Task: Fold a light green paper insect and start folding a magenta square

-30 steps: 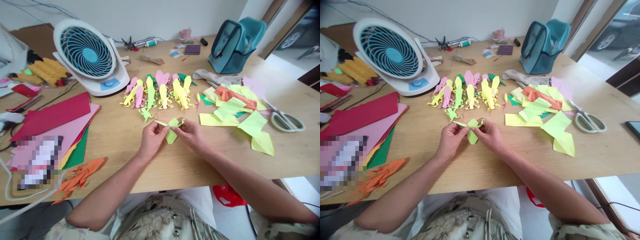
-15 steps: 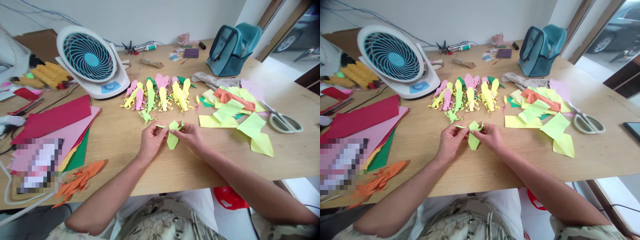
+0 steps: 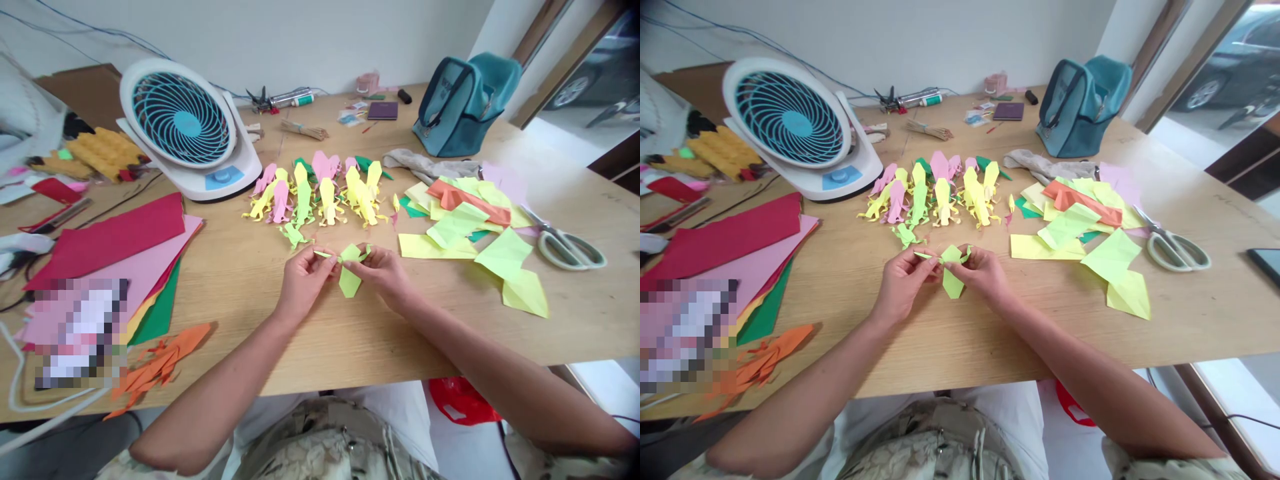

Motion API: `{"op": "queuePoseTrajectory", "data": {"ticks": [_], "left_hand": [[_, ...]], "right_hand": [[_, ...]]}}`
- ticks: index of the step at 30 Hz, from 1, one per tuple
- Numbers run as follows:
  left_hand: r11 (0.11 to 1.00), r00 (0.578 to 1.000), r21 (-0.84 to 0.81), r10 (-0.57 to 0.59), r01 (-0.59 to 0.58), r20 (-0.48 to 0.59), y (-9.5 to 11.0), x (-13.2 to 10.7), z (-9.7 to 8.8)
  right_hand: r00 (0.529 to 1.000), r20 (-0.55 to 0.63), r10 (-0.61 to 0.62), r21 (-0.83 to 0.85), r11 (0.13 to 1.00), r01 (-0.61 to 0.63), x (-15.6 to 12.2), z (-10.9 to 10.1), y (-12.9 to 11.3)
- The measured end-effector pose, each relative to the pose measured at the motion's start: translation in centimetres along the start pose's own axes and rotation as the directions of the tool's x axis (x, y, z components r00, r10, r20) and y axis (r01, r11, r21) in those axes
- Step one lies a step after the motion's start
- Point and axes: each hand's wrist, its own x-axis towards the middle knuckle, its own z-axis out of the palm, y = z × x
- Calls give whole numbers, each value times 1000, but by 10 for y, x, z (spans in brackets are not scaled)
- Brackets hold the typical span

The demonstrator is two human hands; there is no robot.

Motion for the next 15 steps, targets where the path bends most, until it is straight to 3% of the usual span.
{"op": "queuePoseTrajectory", "data": {"ticks": [9, 15], "left_hand": [[993, 994, -54, -105, 106, 32, 4, 2, -2], [994, 997, 101, 26, -34, 71, 7, 0, -3]], "right_hand": [[999, 24, 23, -10, 1000, -23, -1, -3, -1], [998, -22, 64, -17, 998, -64, -3, -3, -4]]}}
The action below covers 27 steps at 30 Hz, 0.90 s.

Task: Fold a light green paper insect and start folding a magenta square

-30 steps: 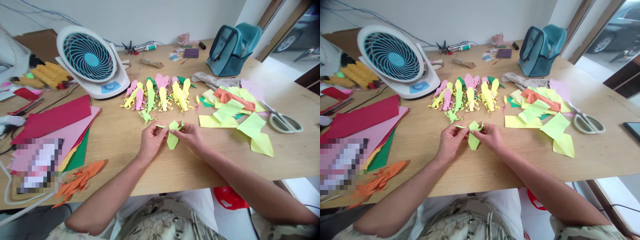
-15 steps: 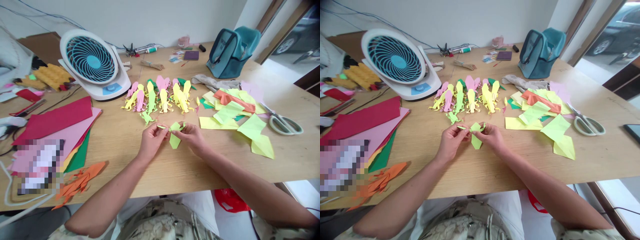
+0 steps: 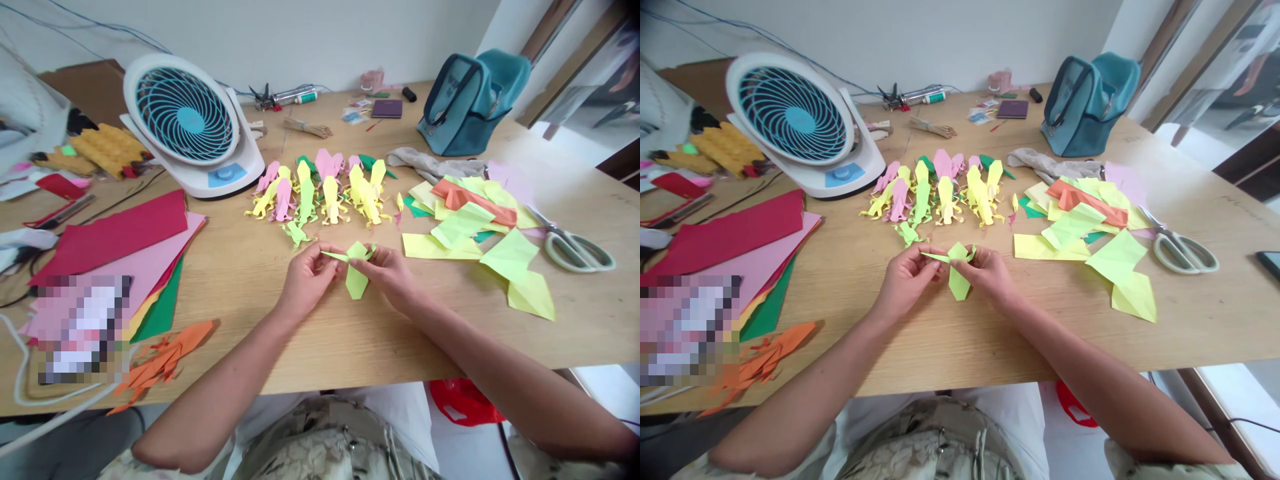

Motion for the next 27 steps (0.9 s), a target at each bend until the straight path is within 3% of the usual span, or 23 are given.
{"op": "queuePoseTrajectory", "data": {"ticks": [5, 10, 17, 22, 27], "left_hand": [[953, 961, 189, 201, -237, 190, 6, 4, -14], [785, 813, 310, 382, -537, 440, 15, 8, -28], [624, 679, 338, 454, -705, 577, 17, 9, -33], [581, 647, 350, 447, -735, 618, 17, 11, -34], [652, 692, 333, 424, -681, 585, 19, 8, -32]], "right_hand": [[993, 79, 92, -4, 996, -92, -4, -7, -11], [968, 204, 145, -61, 989, -135, -6, -15, -15], [949, 264, 173, -171, 977, -130, -6, -19, -16], [953, 251, 168, -249, 963, -104, -7, -17, -19], [958, 243, 154, -317, 946, -72, -8, -18, -22]]}}
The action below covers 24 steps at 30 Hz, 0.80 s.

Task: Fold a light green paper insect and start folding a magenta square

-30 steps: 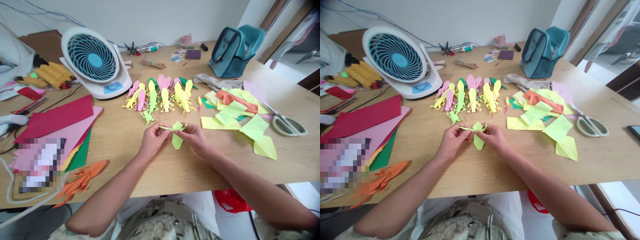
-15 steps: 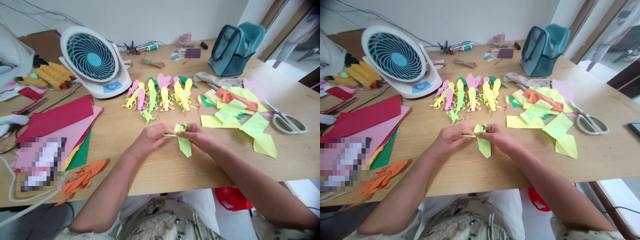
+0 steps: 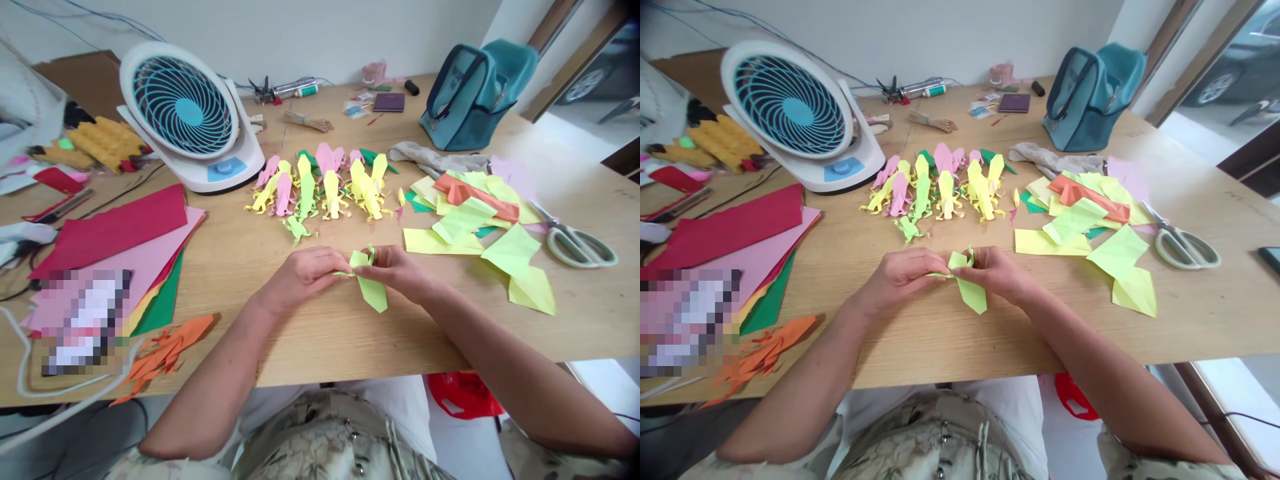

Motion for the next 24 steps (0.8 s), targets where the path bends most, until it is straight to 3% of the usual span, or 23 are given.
{"op": "queuePoseTrajectory", "data": {"ticks": [5, 11, 16, 21, 24], "left_hand": [[980, 981, -112, -174, 164, -81, 4, 1, 7], [900, 899, -220, -412, 377, -145, 2, 1, 21], [710, 786, -484, -614, 512, -69, 0, 1, 35], [524, 685, -705, -725, 478, -75, 0, 3, 43], [435, 645, -766, -763, 473, -36, 2, 5, 41]], "right_hand": [[997, -2, -75, 0, 997, 75, 0, 0, 3], [994, -31, -107, -38, 994, 106, 1, 0, 7], [985, -96, -145, -160, 979, 128, 2, 2, 7], [956, -165, -241, -383, 909, 164, 0, 9, 3], [934, -171, -313, -456, 866, 207, -1, 12, 3]]}}
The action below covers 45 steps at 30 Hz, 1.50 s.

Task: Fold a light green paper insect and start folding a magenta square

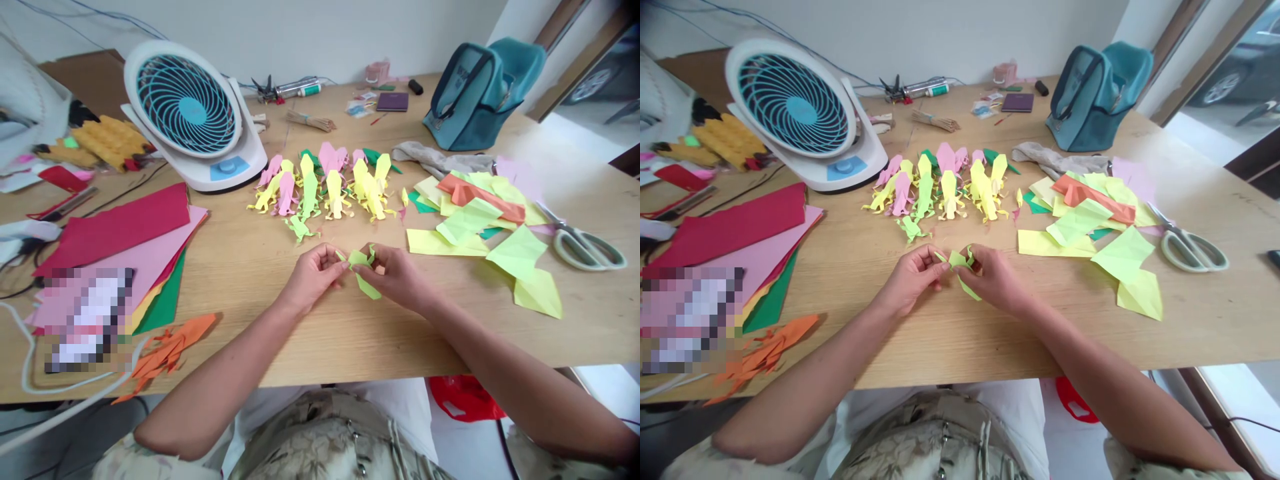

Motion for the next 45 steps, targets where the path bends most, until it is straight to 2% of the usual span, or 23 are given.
{"op": "queuePoseTrajectory", "data": {"ticks": [7, 11, 15, 20, 25, 34, 42, 45], "left_hand": [[981, 988, -123, -147, 152, 45, 3, -3, -1], [989, 996, -116, -90, 89, -4, -2, -2, 1], [998, 996, -61, 15, -20, -84, -8, -1, 5], [996, 1000, -87, -11, 11, -9, -5, -4, 6], [1000, 999, 5, 30, -30, 42, 2, -8, 6], [997, 998, 53, 55, -53, -43, -2, -6, 5], [999, 998, -16, -52, 51, -28, -5, -6, 4], [999, 1000, 43, 0, 0, -11, -4, -6, 2]], "right_hand": [[984, -33, -173, -154, 974, 166, -2, 4, 2], [977, -33, -209, -205, 959, 198, -3, 4, 0], [990, -52, -135, -118, 985, 128, -1, 7, 3], [996, -89, 3, -41, 999, -7, 0, 11, 5], [996, -86, -18, -48, 999, 14, -1, 11, 4], [994, -26, 105, 19, 994, -105, 3, 8, 6], [998, -56, -31, -66, 997, 28, 0, 9, 0], [998, 4, 69, 48, 996, -69, 1, 8, 1]]}}
